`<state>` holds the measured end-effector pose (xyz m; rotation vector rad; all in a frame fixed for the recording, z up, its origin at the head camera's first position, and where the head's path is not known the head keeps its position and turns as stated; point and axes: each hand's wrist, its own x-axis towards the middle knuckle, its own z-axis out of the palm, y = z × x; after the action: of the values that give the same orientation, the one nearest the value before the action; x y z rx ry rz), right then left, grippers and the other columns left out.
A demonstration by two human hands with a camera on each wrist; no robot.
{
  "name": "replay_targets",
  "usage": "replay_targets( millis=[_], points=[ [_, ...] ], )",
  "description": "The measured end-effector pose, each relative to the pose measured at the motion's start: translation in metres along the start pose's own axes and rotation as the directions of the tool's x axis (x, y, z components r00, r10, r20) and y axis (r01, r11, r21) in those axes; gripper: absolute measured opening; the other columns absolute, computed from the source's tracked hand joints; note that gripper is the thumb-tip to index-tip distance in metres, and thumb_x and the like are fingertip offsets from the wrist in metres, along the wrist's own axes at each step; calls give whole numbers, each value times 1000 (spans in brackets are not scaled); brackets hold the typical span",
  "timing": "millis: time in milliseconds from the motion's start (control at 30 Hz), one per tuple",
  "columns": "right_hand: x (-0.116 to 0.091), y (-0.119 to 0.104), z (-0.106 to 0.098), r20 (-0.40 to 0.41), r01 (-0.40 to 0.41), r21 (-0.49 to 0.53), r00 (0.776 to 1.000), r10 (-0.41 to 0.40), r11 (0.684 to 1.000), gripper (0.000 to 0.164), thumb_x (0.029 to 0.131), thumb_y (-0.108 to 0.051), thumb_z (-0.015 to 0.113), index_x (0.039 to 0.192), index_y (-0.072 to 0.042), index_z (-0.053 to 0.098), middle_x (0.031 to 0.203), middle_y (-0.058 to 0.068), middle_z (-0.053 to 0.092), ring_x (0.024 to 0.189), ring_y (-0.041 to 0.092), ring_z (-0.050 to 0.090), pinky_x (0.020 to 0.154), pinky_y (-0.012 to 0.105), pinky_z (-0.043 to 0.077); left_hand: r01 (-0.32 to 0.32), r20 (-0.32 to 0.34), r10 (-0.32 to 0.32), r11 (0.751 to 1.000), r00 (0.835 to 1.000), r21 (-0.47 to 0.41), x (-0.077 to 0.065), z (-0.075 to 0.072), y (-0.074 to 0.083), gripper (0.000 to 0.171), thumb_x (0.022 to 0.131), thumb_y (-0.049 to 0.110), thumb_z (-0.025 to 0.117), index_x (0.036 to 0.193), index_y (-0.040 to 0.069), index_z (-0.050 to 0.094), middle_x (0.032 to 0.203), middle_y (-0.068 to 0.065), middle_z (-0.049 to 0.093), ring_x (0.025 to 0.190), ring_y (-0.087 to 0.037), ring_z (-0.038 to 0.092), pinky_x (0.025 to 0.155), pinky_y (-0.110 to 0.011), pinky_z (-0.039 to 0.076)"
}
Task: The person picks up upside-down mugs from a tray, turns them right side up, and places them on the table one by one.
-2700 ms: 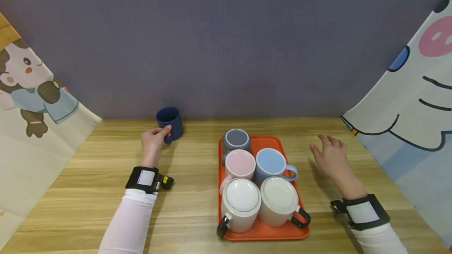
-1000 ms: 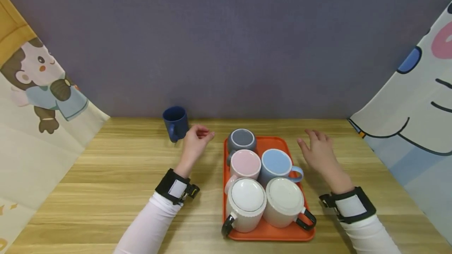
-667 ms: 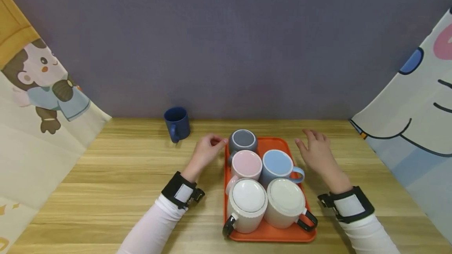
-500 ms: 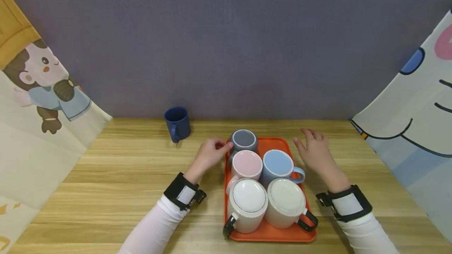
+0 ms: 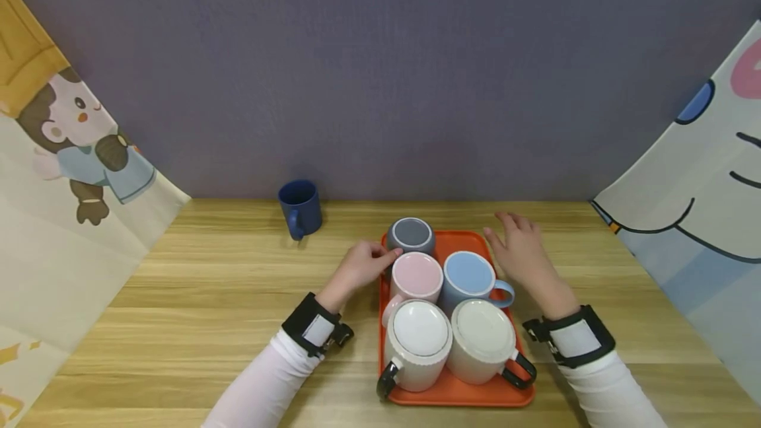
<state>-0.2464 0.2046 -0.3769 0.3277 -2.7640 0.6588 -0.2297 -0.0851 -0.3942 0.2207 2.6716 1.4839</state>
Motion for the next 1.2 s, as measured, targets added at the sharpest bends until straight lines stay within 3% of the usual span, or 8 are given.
replay_targets(
  millis=[333, 633, 800, 867, 1000, 1100, 1200],
  points=[
    [2, -5, 3, 25, -30, 37, 999, 29, 999, 52, 100, -27, 46, 135, 10, 40, 134, 39, 38, 126, 59, 26, 104, 66, 17, 49, 10, -48, 988, 999, -146, 2, 3, -4, 25, 87, 23, 68, 78, 0, 70, 67, -5, 56, 59, -11, 47, 52, -20, 34],
    [1, -8, 6, 6, -12, 32, 1000, 12, 999, 50, 98, -25, 49, 133, 11, 42, 132, 39, 40, 124, 58, 30, 104, 65, 18, 55, 24, -51, 976, 998, -212, 3, 3, -6, 23, 86, 20, 68, 80, -2, 70, 64, 0, 52, 61, -16, 48, 53, -21, 35],
    [1, -8, 7, 14, -20, 29, 1000, 20, 999, 51, 98, -25, 49, 134, 10, 42, 133, 39, 39, 124, 59, 29, 103, 66, 19, 49, -4, -52, 975, 999, -217, 5, 4, -9, 20, 83, 17, 71, 82, -3, 70, 65, 3, 52, 62, -12, 47, 54, -22, 35],
    [2, -8, 7, 17, -25, 31, 1000, 24, 999, 51, 98, -25, 49, 134, 10, 41, 133, 38, 39, 125, 59, 28, 103, 66, 19, 44, -27, -50, 980, 998, -194, 5, 3, -9, 18, 81, 16, 72, 82, -2, 70, 66, 4, 54, 62, -11, 48, 54, -22, 36],
    [3, -7, 9, 15, -12, 30, 1000, 12, 999, 51, 98, -25, 50, 133, 11, 42, 132, 39, 40, 124, 58, 30, 104, 66, 18, -43, -85, 42, 999, 995, -10, 4, 2, -7, 15, 78, 17, 74, 77, 2, 73, 66, 1, 62, 61, -11, 50, 54, -22, 39],
    [3, -7, 9, 12, -4, 29, 1000, 3, 1000, 51, 98, -24, 50, 133, 11, 42, 131, 39, 41, 124, 57, 30, 104, 66, 18, -100, -133, 121, 983, 984, 152, 3, 1, -4, 13, 77, 19, 74, 74, 7, 74, 67, 0, 66, 60, -11, 51, 54, -23, 40],
    [4, -6, 9, 11, -5, 32, 1000, 4, 999, 50, 98, -24, 50, 133, 11, 42, 131, 39, 41, 124, 58, 30, 104, 66, 18, -111, -160, 146, 971, 976, 212, 1, 2, -1, 12, 78, 20, 75, 73, 9, 74, 66, 0, 67, 59, -11, 51, 55, -23, 40]
  ],
)
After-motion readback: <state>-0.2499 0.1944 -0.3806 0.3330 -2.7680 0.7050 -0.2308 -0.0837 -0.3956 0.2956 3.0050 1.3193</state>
